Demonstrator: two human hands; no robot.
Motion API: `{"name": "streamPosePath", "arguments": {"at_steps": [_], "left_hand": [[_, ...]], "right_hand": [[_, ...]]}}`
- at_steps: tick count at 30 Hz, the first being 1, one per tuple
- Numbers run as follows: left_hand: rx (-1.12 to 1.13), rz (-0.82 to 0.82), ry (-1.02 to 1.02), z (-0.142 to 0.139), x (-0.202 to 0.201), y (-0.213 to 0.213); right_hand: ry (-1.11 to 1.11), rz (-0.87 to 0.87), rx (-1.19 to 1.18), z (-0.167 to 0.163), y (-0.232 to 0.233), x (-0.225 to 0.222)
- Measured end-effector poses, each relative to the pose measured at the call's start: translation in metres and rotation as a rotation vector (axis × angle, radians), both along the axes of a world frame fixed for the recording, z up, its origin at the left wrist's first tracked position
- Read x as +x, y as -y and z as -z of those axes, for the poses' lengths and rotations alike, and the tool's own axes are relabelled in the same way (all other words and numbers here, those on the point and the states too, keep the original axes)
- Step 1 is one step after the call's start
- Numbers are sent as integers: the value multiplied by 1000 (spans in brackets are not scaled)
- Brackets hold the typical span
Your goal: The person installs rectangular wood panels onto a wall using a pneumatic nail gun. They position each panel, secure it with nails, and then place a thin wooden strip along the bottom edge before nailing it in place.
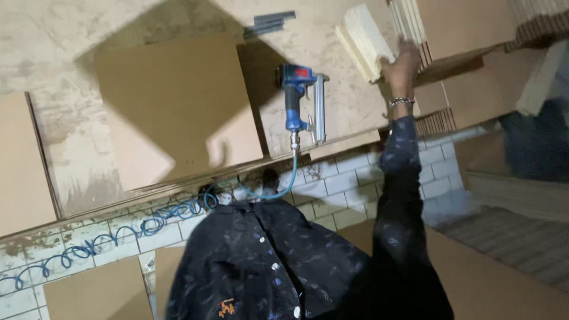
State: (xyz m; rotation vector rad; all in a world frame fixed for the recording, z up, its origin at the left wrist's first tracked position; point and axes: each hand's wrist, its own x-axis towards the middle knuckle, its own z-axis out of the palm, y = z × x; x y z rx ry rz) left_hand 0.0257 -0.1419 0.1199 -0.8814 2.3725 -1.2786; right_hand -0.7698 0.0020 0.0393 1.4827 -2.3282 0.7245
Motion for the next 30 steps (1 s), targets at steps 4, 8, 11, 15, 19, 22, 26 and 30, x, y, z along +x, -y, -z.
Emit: {"name": "streamPosePath", "arguments": {"at_steps": [4,8,11,15,19,22,26,30], "left_hand": [[-71,182,209,48,-8,-48],[216,458,-271,106,-48,-131],[374,208,-152,131,-65,-162],[783,7,-779,145,-87,-164],[644,-31,-668,158,-98,-156],[619,-13,-695,169,-91,-166],[525,96,-830,167,-65,-179],[542,57,-890,146,-43,-162]], "right_hand": [[387,128,327,1,12,-12],[469,150,240,-1,1,-4],[401,-29,13,-15,-26,13],[177,-440,-68,-33,-83,68],[325,-597,-62,-13,-124,161],[404,-675,-85,12,-130,220],[357,-703,-58,24,-161,286],[268,-803,50,31,-176,357]]}}
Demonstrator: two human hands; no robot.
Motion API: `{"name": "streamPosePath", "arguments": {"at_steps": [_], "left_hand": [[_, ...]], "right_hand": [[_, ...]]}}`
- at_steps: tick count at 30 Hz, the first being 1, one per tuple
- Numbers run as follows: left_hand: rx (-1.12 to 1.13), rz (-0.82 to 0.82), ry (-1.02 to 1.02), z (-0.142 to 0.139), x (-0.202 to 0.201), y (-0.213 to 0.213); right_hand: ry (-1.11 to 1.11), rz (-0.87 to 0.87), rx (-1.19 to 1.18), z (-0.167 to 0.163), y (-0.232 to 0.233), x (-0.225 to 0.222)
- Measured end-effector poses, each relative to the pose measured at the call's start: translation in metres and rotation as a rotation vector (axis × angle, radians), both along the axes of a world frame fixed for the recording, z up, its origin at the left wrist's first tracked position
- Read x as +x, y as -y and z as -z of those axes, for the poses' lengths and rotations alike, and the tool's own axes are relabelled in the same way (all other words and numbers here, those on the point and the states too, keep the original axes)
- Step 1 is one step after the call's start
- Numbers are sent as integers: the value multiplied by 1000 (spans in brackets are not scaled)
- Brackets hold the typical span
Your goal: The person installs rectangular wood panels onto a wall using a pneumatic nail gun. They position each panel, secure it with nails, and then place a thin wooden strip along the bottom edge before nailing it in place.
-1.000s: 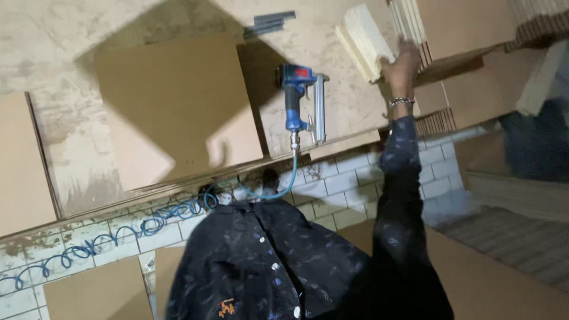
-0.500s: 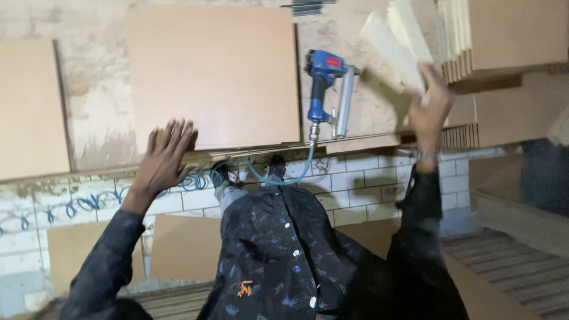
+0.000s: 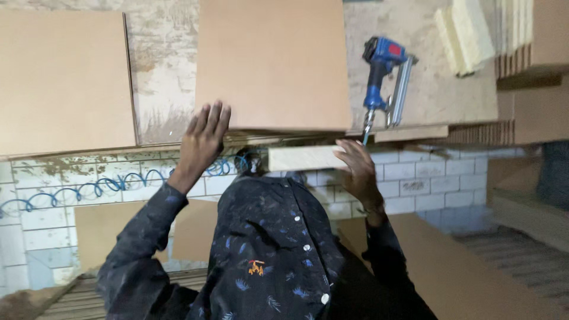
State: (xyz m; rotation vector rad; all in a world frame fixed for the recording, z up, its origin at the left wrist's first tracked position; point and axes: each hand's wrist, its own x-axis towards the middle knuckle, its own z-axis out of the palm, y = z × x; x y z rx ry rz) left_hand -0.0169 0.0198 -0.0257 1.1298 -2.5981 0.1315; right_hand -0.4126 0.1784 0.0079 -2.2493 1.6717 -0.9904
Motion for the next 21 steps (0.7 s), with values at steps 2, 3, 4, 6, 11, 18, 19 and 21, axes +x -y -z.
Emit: {"name": "streamPosePath", "arguments": {"at_steps": [2,3,4,6,11,18,19,21], "left_hand": [[4,19,-8,-8,4,19],[2,45,-1,-11,4,28],[-1,69,5,-13,4,37],[4,107,10,-14,3,49],[85,198,-20,-14,-4,46],[290,391,-140,-10,-24,23],[244,378,-76,-10,-25,24],[202,355,-6,-9,-25,28]], "right_hand": [[-5,29,-45,11,15,36],[-12,41,-73,16,26,49],[-53,59,-46,19,36,58],[-126,96,26,24,50,76],[-248,367,-93,22,52,100],[-15,572,-150,21,45,112],[16,593,-130,22,46,113],[79,633,-104,23,50,114]]}}
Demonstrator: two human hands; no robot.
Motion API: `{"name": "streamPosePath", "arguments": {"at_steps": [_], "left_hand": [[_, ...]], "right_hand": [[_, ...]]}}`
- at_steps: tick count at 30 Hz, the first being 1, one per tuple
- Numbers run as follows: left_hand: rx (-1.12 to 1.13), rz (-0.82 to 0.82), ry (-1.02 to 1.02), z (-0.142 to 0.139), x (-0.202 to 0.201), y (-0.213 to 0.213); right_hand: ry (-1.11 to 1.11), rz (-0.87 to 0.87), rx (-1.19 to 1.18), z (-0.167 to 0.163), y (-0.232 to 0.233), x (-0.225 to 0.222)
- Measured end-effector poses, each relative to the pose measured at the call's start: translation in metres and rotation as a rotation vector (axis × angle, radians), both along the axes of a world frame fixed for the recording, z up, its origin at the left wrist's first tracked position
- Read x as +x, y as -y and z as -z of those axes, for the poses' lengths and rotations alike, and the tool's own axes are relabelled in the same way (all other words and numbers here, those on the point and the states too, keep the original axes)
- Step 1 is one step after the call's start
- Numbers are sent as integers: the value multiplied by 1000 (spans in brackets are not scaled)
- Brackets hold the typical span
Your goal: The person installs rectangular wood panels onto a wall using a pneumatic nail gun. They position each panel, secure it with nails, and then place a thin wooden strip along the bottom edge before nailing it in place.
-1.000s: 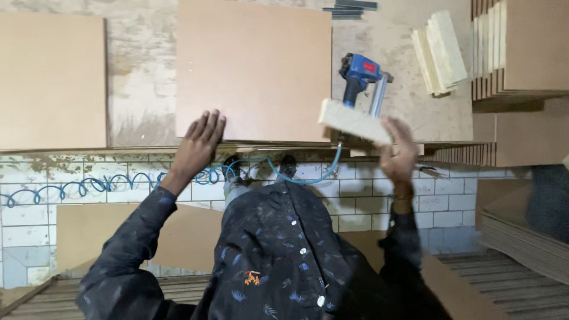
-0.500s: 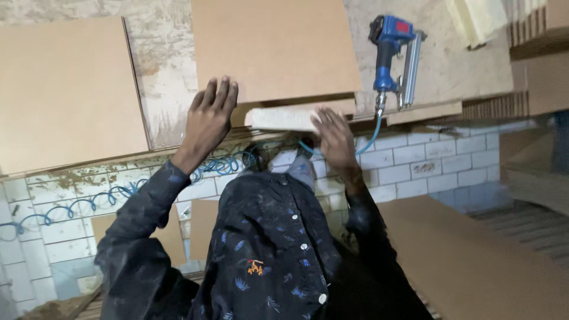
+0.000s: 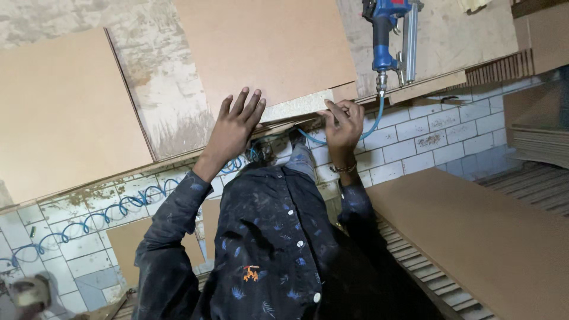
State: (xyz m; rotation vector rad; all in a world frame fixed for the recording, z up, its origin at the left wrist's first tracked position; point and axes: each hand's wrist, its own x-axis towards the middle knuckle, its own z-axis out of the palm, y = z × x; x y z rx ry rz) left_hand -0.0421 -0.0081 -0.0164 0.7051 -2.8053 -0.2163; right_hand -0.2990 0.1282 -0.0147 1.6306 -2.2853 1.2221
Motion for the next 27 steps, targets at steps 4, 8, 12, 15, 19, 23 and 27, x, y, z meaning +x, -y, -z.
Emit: {"name": "streamPosePath", "arguments": {"at_steps": [4,8,12,15,19,23,27], "left_hand": [[114,-20,-98,-2,0,5],[217,-61,-212,-5,-1,7],[227,-31,-244,-7,-1,11],[253,-25,-266,-7,-1,15],[282,-17,-285,-6,-3,22],[273,-5,-287,-7,-3,27],[297,-1,-304,-7,-2,27]], "right_hand": [[127,-45,-46,0,7,-5],[275,-123,-27,1,9,-22],[189,-143,-30,11,14,-40],[110,-129,3,19,24,-46],[206,-36,134,18,38,-48],[-128,-61,272,-2,58,-81],[-112,-439,342,-11,77,-123]]}}
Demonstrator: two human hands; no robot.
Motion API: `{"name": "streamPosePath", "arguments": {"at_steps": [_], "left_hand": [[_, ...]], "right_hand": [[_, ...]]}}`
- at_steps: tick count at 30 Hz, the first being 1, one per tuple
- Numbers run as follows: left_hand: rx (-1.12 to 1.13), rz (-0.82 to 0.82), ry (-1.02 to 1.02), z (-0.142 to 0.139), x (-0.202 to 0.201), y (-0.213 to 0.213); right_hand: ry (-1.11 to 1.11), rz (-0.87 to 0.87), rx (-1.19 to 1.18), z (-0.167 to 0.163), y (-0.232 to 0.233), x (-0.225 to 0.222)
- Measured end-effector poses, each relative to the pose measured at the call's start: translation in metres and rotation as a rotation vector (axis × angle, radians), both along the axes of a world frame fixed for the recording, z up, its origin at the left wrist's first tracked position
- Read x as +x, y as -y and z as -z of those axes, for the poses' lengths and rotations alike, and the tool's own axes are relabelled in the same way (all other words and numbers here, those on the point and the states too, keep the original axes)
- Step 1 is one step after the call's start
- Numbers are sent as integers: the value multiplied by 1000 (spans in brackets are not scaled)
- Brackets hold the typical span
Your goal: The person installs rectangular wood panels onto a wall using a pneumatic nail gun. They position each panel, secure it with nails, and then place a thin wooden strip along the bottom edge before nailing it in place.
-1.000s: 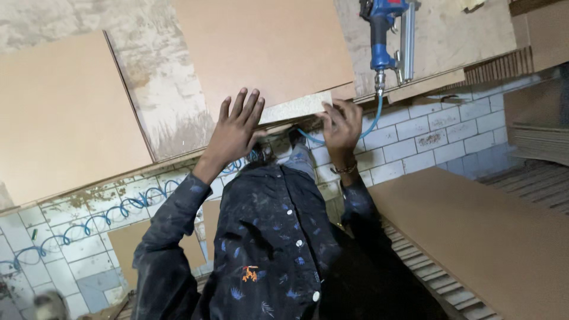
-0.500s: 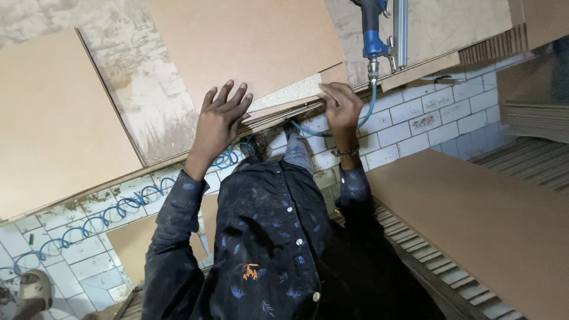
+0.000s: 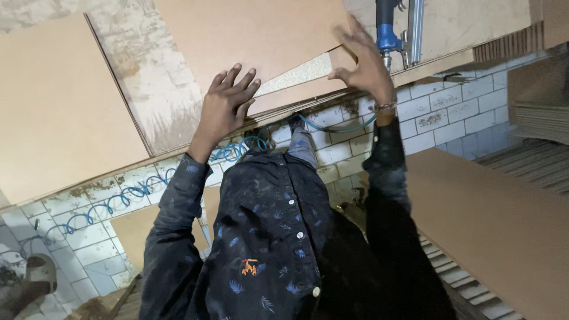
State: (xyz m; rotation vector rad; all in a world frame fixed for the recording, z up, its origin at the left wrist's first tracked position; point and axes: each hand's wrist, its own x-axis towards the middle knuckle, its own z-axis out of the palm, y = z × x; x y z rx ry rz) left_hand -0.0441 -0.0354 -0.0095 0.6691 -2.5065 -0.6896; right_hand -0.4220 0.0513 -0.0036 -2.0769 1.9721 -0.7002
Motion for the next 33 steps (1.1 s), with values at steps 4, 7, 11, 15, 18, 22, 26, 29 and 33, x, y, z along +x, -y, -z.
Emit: {"name": "streamPosePath", "arguments": {"at_steps": [4,7,11,15,18,22,26,29,33], "left_hand": [[1,-3,-14,2,-1,0],[-9,-16,-11,4,-4,1],[-19,-17,-9,6,-4,2],[39,-16,-49,6,-3,2],[22,-8,-49,5,-3,4],[-70,18,-26,3,-3,5],[-65,6,-25,3,-3,2],[-67,-6,-11,3,-4,-2],[-93,-5,-3,4,-6,-8]], "right_hand": [[145,-16,60,4,3,-9],[229,44,77,-1,1,1],[124,35,79,-22,-2,15],[210,40,178,-43,-18,11],[118,51,169,-38,-27,9],[68,118,75,-9,-32,19],[154,237,-68,13,-37,29],[111,284,-159,20,-37,31],[22,298,-285,30,-39,32]]}}
